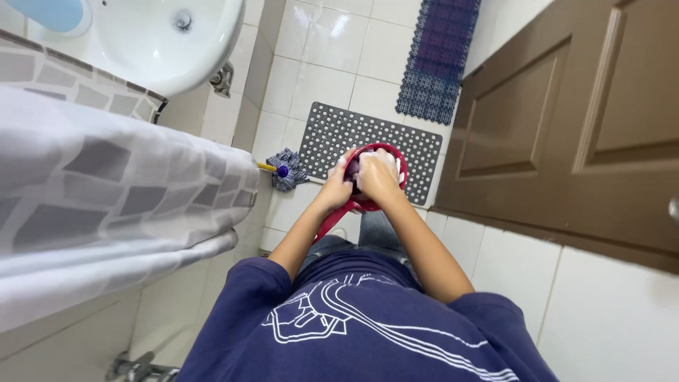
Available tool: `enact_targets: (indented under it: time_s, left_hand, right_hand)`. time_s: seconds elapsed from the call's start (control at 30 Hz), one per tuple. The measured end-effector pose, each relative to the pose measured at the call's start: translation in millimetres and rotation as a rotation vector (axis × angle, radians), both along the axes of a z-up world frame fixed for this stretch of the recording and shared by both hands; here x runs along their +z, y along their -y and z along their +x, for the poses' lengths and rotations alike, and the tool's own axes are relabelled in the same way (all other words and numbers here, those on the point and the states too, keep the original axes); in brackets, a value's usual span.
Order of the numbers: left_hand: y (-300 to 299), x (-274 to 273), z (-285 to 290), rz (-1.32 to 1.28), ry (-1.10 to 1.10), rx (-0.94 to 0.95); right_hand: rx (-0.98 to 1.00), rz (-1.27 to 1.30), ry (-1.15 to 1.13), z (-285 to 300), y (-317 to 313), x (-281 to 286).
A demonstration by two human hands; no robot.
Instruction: The person washes a purple and white striped cloth by hand in a bathroom sink. They use a red plastic scoop to hold soapy water and a black scrubbing brush to clean the fabric. The person rinses the cloth under running water and wrings it out before placing it on the sink.
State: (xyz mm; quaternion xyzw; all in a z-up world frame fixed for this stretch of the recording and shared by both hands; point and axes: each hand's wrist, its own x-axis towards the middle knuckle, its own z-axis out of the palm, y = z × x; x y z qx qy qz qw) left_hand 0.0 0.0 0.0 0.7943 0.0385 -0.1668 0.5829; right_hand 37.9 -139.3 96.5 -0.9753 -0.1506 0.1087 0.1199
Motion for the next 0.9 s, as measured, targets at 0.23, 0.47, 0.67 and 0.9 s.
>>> enact_targets:
  time_s: [0.23, 0.47, 0.67, 0.9]
  left_hand:
    - [62.5, 105.1, 85.4, 0.017, -0.390, 0.174]
    - [78.4, 7.7, 145.9, -0.143, 0.012, 0.296]
    - [50.8, 60.9, 178.3, -0.329, -0.087, 0.522]
    - [-4.5, 124.3, 189.6, -0.468, -0.046, 0.775]
  right_hand:
    - [0.290, -0.085, -0.343, 131.5, 43.2, -60.6]
    - [0.537, 0.223, -0.287, 217.6, 70.0, 55.1]
    - [0.639, 0.541, -0.227, 283.4, 66.8, 155.4]
    - [0.483, 1.286, -0.684, 377.8, 39.5, 155.8]
